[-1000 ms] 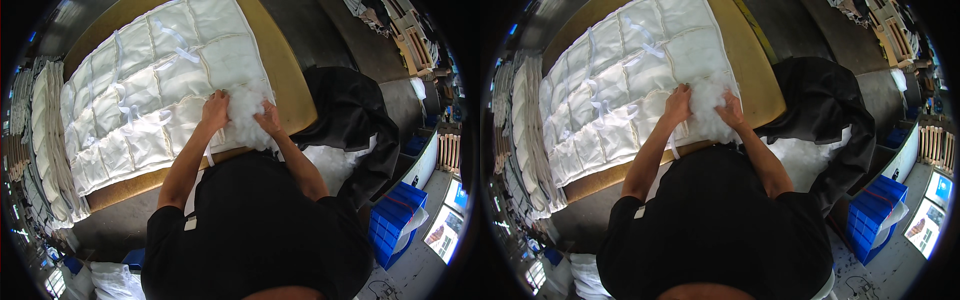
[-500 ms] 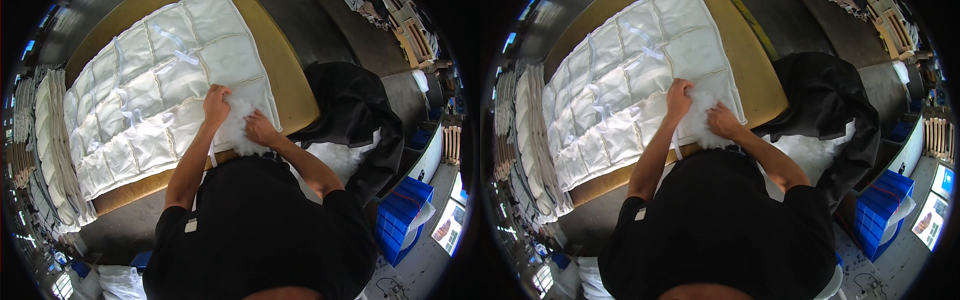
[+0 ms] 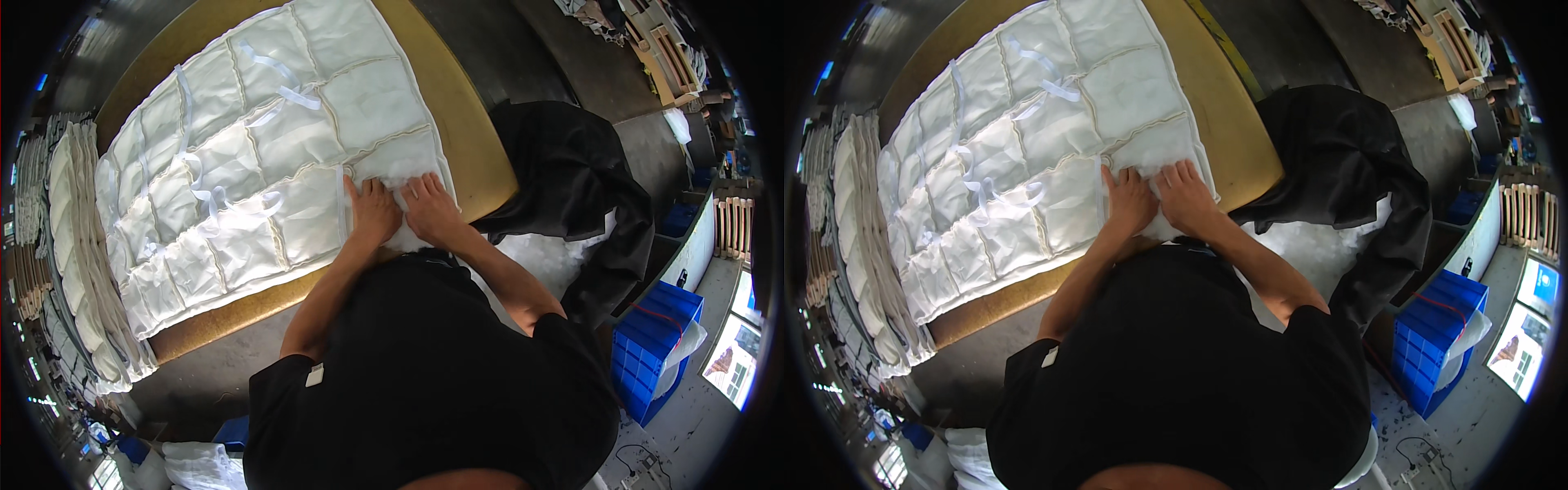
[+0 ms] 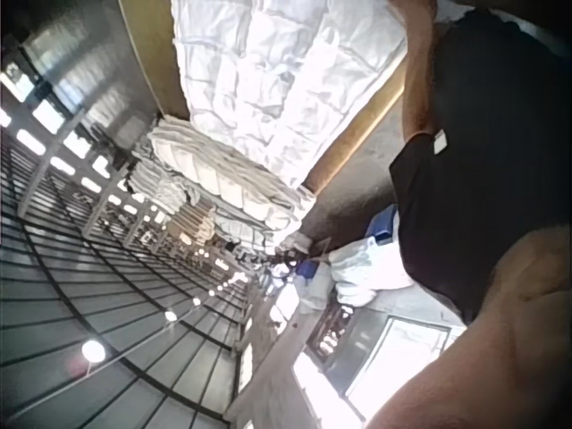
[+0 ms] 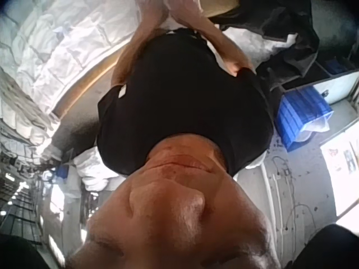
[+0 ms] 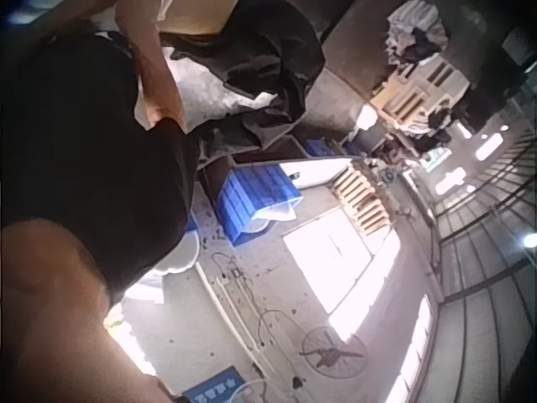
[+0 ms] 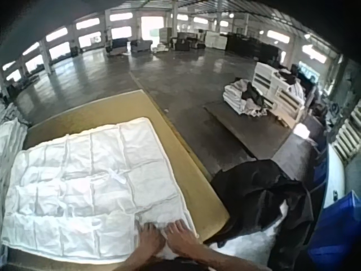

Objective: Stuffing white fiber material into the pockets of a white quilted fabric panel.

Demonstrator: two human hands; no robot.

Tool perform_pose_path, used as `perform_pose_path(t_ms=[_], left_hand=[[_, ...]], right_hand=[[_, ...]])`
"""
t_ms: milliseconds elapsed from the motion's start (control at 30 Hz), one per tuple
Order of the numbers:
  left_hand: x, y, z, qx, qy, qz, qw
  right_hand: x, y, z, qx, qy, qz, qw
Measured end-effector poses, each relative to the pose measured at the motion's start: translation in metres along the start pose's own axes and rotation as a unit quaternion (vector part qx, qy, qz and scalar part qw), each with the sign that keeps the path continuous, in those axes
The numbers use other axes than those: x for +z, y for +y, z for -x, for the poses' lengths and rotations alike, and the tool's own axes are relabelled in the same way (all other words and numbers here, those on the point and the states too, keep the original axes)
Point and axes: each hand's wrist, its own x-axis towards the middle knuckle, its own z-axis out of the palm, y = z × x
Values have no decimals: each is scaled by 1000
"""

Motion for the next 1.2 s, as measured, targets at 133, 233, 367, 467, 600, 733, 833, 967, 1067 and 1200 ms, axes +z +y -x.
perform_pose_path(t_ms=[133,233,367,467,600,733,833,967,1067,1200], left_hand=[[8,-10,2,29,7,60,998],[11,-15,13,45,123,138,982],[12,-7,35,59,114,108,986],[8,1,38,103,133,159,973],[-4,-4,-6,25,36,109,993],[-18,-1,-21,-4,-48,59,997],[-28,-5,24,59,176,162,969],[-22,-12,67,-74,190,387,899],[-5,-10,65,-98,161,445,875],[14,-6,63,-47,162,289,942]], right_hand=[[9,-11,-23,-138,-33,78,987],[24,8,-51,24,-121,-22,992],[55,14,-47,158,-106,45,981],[71,13,-35,157,-44,55,985],[54,18,-29,111,-47,13,993],[4,12,-19,26,-13,-45,999],[-24,-1,-4,-41,36,-20,998],[-16,2,-14,-246,-93,40,964],[10,15,-50,-47,-208,-20,977],[19,9,-66,-29,-190,-33,981]])
